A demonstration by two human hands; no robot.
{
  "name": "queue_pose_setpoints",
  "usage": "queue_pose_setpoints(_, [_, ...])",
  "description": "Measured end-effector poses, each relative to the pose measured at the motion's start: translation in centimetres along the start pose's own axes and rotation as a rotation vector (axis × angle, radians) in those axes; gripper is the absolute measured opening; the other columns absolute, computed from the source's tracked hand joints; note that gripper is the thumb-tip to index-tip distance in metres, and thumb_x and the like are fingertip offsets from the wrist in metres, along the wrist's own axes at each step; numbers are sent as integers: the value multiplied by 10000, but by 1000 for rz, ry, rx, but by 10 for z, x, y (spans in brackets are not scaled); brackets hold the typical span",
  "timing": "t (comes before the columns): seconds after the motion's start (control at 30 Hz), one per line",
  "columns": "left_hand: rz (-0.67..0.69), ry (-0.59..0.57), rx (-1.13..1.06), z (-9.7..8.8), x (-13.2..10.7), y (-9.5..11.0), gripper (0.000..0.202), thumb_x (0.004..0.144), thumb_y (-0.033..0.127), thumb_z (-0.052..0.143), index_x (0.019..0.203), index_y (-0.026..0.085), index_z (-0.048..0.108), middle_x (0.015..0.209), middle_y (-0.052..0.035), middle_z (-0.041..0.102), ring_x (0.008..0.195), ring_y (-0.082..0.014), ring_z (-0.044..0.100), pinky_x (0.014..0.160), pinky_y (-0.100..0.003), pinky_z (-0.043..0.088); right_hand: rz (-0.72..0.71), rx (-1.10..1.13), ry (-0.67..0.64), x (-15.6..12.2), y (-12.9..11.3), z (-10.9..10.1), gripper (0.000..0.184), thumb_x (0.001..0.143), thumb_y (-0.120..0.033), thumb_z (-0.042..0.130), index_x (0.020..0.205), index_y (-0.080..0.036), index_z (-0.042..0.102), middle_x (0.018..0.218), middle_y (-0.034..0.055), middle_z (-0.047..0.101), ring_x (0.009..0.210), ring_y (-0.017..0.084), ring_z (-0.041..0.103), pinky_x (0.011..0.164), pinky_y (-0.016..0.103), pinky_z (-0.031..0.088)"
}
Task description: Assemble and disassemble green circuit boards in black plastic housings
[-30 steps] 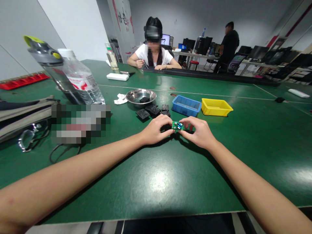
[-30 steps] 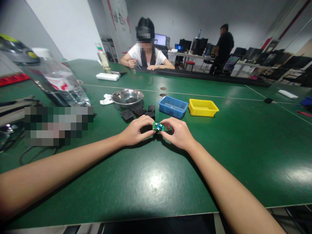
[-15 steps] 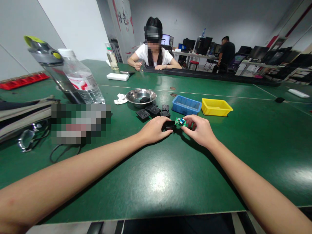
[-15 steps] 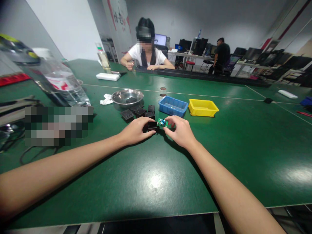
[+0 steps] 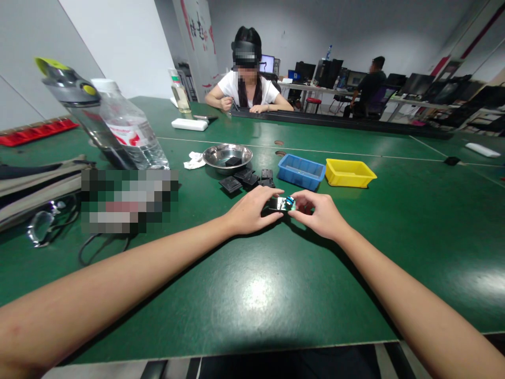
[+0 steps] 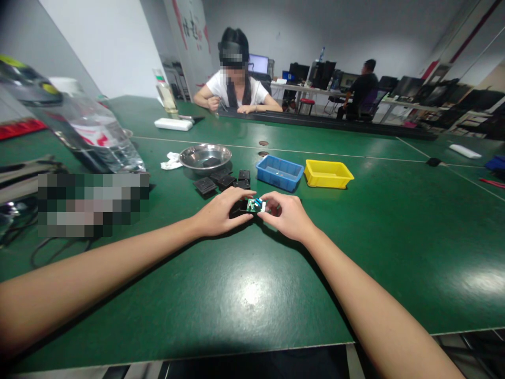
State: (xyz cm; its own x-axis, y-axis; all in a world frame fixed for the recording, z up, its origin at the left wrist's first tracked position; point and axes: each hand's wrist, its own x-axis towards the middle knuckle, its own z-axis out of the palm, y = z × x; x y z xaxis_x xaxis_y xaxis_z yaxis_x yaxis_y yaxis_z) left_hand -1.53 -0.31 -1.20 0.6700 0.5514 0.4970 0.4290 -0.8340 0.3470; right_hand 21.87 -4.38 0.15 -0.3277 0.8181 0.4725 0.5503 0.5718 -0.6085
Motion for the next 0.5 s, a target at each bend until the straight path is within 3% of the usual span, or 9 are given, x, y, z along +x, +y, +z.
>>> queue_pose_setpoints(0.2, [132,55,35,-1,2,1,307,985,397,622,1166,151,651,1082,-118,714,1022,-244,637,927,-393,521,-62,-19,-29,0,-4,0,212,839,-254,732,1029,-159,721,724,4,714,579,120,597,580,233,463])
queue_pose_setpoints(0.5, [257,127,334,-4,1,2,272,1054,360,510,1104,152,677,916,-73,728,833,-189,609,758,-321,435,-45,37,-77,-2,-10,1,163,861,-267,710,996,-177,697,747,7,727,595,123,614,582,233,482])
